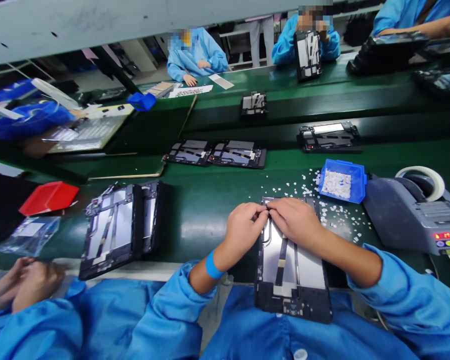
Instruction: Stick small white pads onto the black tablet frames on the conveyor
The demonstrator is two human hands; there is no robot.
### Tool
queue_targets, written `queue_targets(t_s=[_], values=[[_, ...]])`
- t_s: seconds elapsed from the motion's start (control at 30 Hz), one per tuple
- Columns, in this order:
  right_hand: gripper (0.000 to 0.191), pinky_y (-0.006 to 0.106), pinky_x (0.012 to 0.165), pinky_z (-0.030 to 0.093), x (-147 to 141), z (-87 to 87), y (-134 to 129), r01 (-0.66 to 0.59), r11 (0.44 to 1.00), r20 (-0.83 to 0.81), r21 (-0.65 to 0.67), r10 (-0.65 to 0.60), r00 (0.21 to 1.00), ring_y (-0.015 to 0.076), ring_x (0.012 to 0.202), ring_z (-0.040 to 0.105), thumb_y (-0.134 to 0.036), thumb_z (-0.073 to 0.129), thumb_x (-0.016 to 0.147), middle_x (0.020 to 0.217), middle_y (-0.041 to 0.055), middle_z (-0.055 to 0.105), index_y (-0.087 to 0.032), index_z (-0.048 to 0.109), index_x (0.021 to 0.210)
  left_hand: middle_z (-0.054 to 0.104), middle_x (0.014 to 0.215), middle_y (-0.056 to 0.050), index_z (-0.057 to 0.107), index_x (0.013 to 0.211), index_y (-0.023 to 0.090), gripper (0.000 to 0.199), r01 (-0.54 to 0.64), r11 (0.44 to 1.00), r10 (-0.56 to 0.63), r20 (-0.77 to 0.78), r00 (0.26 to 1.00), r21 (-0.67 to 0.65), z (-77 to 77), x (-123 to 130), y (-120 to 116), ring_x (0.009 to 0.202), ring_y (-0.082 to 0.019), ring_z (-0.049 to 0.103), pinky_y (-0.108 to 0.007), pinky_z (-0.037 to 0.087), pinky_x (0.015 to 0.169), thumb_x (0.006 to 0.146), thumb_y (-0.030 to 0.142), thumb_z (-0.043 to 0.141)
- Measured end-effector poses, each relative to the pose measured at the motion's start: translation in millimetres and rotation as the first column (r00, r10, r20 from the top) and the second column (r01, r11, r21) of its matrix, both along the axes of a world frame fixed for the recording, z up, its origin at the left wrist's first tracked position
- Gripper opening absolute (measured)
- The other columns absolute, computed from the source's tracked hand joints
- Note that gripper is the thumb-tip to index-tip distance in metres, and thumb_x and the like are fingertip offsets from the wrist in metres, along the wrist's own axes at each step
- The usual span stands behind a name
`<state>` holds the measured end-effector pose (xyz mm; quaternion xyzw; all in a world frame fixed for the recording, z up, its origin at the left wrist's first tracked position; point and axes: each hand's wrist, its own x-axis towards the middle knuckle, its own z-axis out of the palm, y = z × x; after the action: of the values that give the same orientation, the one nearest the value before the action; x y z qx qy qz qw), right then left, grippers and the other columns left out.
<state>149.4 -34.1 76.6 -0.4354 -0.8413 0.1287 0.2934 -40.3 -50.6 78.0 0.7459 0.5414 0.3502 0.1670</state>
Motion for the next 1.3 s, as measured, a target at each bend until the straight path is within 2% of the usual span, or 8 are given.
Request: queue_targets(t_s=[0.23, 0.53, 0.67, 0.8, 0.9, 1.0, 1.1, 1.3], values=[[0.019, 0.031, 0.082, 0.048, 1.7, 9.4, 6.5, -0.013, 0.988, 0.012, -0.153, 0.015, 1.0, 0.0213, 0.09, 0.072, -0.023, 0.057, 0.101, 0.097, 0.0058, 0.079, -0.02, 0.074, 0.096, 0.078, 0.084, -0.004, 0.075, 0.089, 0.021, 0.016, 0.09, 0.989, -0.07, -0.165, 0.984, 0.116, 5.5, -2.4, -5.0, 0.077, -0.02, 0.067, -0.034, 0.048, 0.076, 0.099, 0.022, 0.062], [0.014, 0.027, 0.067, 0.038, 39.4, 19.6, 8.4, 0.233, 0.944, -0.045, -0.234, -0.25, 0.967, 0.0168, 0.071, 0.061, -0.019, 0.056, 0.086, 0.075, 0.0013, 0.07, -0.022, 0.062, 0.074, 0.069, 0.074, 0.001, 0.073, 0.085, 0.019, 0.012, 0.1, 0.928, 0.031, 0.342, 0.939, -0.359, 3.5, 4.6, 7.7, 0.066, -0.014, 0.06, -0.024, 0.045, 0.061, 0.088, 0.026, 0.064], [0.014, 0.029, 0.066, 0.037, 80.1, 20.3, 17.3, 0.491, 0.865, 0.117, -0.105, -0.48, 0.87, 0.019, 0.069, 0.061, -0.024, 0.056, 0.086, 0.074, 0.0047, 0.07, -0.021, 0.062, 0.073, 0.068, 0.075, 0.0, 0.071, 0.085, 0.018, 0.011, 0.12, 0.899, 0.092, 0.451, 0.888, -0.42, 0.8, 4.6, 12.4, 0.067, -0.013, 0.059, -0.024, 0.046, 0.061, 0.083, 0.028, 0.066], [0.021, 0.033, 0.063, 0.034, 116.2, 24.2, 31.7, 0.672, 0.738, 0.422, 0.063, -0.63, 0.652, 0.0246, 0.07, 0.061, -0.027, 0.054, 0.092, 0.078, 0.0137, 0.07, -0.017, 0.068, 0.081, 0.07, 0.078, -0.002, 0.067, 0.081, 0.018, 0.01, 0.126, 0.88, 0.144, 0.509, 0.848, -0.458, -2.3, 3.8, 14.3, 0.072, -0.014, 0.062, -0.024, 0.047, 0.065, 0.08, 0.027, 0.068], [0.018, 0.035, 0.071, 0.04, 108.0, 26.5, 28.3, 0.556, 0.828, 0.371, 0.065, -0.538, 0.757, 0.0269, 0.084, 0.065, -0.019, 0.054, 0.092, 0.094, 0.0157, 0.073, -0.016, 0.072, 0.092, 0.073, 0.083, -0.003, 0.064, 0.079, 0.018, 0.01, 0.145, 0.868, 0.168, 0.556, 0.814, -0.475, -4.1, 3.5, 15.8, 0.078, -0.015, 0.066, -0.025, 0.05, 0.069, 0.079, 0.027, 0.069], [0.017, 0.034, 0.081, 0.045, 62.5, 22.5, 11.4, 0.237, 0.969, 0.202, -0.063, -0.221, 0.954, 0.0247, 0.092, 0.066, -0.022, 0.056, 0.096, 0.096, 0.0095, 0.075, -0.02, 0.073, 0.093, 0.074, 0.086, -0.004, 0.063, 0.079, 0.018, 0.008, 0.144, 0.874, 0.17, 0.569, 0.804, -0.464, -5.7, 4.3, 16.7, 0.08, -0.016, 0.068, -0.026, 0.051, 0.071, 0.078, 0.025, 0.068], [0.02, 0.035, 0.086, 0.046, 13.7, 13.4, -2.1, 0.072, 0.992, 0.111, -0.103, -0.061, 0.992, 0.0238, 0.091, 0.066, -0.028, 0.056, 0.102, 0.094, 0.0076, 0.075, -0.021, 0.074, 0.095, 0.072, 0.08, -0.002, 0.063, 0.08, 0.018, 0.007, 0.101, 0.896, 0.157, 0.523, 0.838, -0.432, -7.1, 5.1, 14.5, 0.074, -0.015, 0.066, -0.026, 0.051, 0.068, 0.079, 0.024, 0.067], [0.017, 0.034, 0.085, 0.046, -9.9, 6.3, -2.5, 0.126, 0.986, 0.085, -0.113, -0.116, 0.99, 0.0227, 0.087, 0.064, -0.021, 0.058, 0.098, 0.091, 0.0072, 0.074, -0.021, 0.072, 0.088, 0.076, 0.084, -0.001, 0.068, 0.08, 0.022, 0.007, -0.023, 0.977, 0.085, 0.29, 0.953, -0.212, -2.2, 5.6, 1.3, 0.08, -0.017, 0.07, -0.03, 0.054, 0.076, 0.082, 0.017, 0.063]])
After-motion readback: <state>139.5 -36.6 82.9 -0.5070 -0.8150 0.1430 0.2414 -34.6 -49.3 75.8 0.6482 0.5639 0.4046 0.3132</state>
